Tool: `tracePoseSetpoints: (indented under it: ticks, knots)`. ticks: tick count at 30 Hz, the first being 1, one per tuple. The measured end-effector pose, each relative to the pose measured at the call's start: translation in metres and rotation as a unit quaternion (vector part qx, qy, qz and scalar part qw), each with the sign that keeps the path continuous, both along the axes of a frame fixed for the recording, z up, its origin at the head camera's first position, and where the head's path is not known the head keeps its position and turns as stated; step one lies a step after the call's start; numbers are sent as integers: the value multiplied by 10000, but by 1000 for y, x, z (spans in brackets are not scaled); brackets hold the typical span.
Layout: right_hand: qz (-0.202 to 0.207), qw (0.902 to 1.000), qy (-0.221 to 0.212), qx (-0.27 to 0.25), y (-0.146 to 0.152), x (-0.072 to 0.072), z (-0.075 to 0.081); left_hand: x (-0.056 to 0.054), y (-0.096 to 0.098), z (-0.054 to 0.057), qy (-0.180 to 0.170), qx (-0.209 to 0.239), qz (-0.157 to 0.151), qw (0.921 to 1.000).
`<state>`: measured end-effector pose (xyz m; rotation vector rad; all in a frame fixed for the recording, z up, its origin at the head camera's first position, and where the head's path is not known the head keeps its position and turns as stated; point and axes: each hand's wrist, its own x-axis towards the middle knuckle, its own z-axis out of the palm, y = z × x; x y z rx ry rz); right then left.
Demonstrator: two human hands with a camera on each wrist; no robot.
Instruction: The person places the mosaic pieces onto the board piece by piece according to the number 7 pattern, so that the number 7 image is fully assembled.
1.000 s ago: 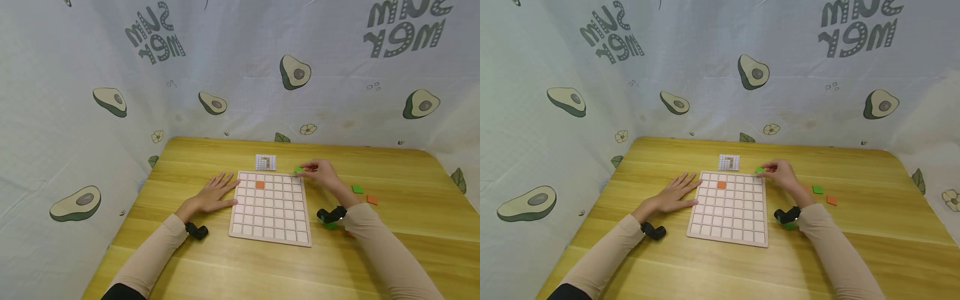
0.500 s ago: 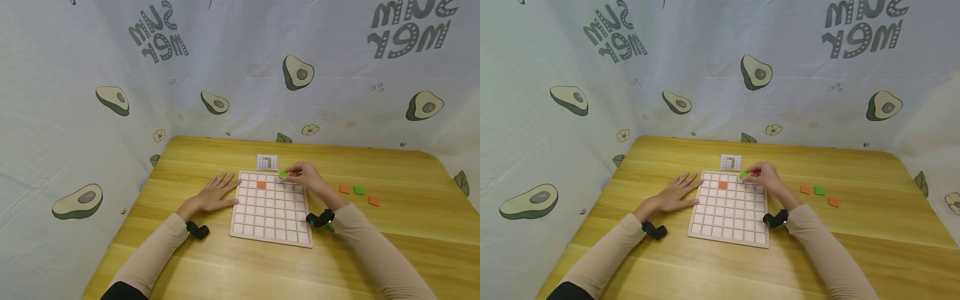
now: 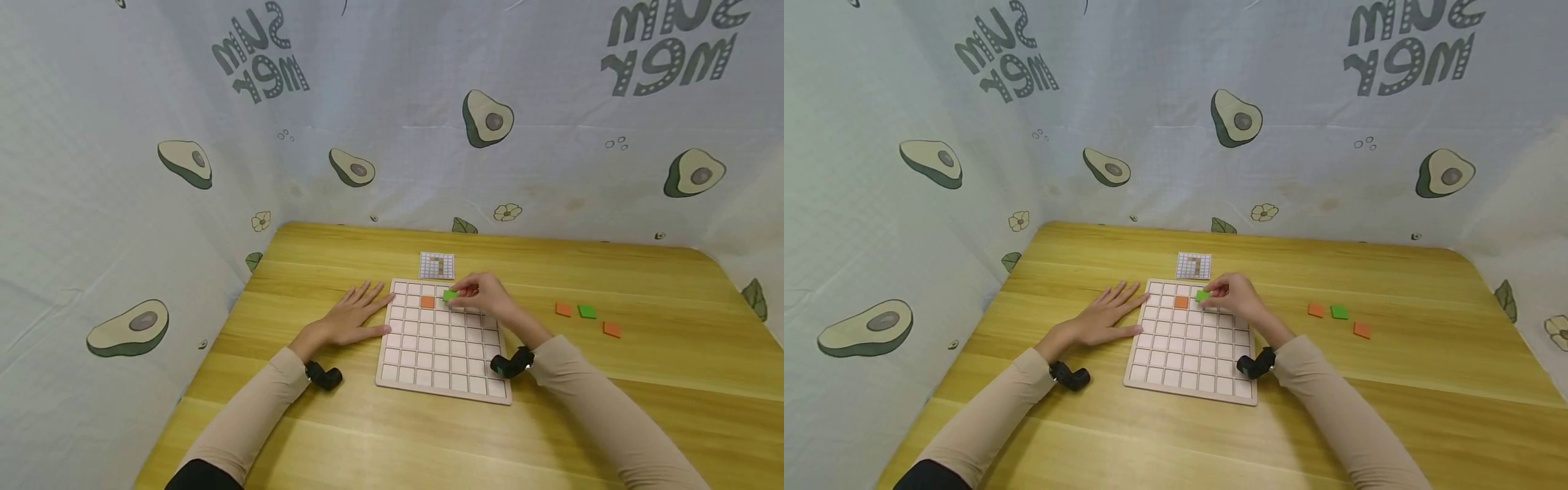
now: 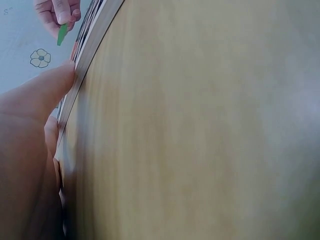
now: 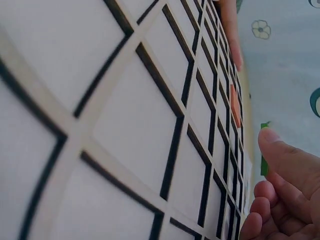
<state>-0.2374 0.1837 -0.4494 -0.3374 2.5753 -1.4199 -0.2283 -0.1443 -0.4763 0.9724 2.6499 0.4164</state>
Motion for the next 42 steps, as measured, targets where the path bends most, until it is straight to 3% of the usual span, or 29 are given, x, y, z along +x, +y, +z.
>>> tracePoseSetpoints:
  ticks: [20, 42]
  knots:
    - [45, 9994, 169, 301, -13, -1, -9, 1, 0, 3, -13, 63, -31, 10000]
    - [146, 9995, 197, 177, -11, -1, -10, 1, 1, 1, 8, -8, -41, 10000]
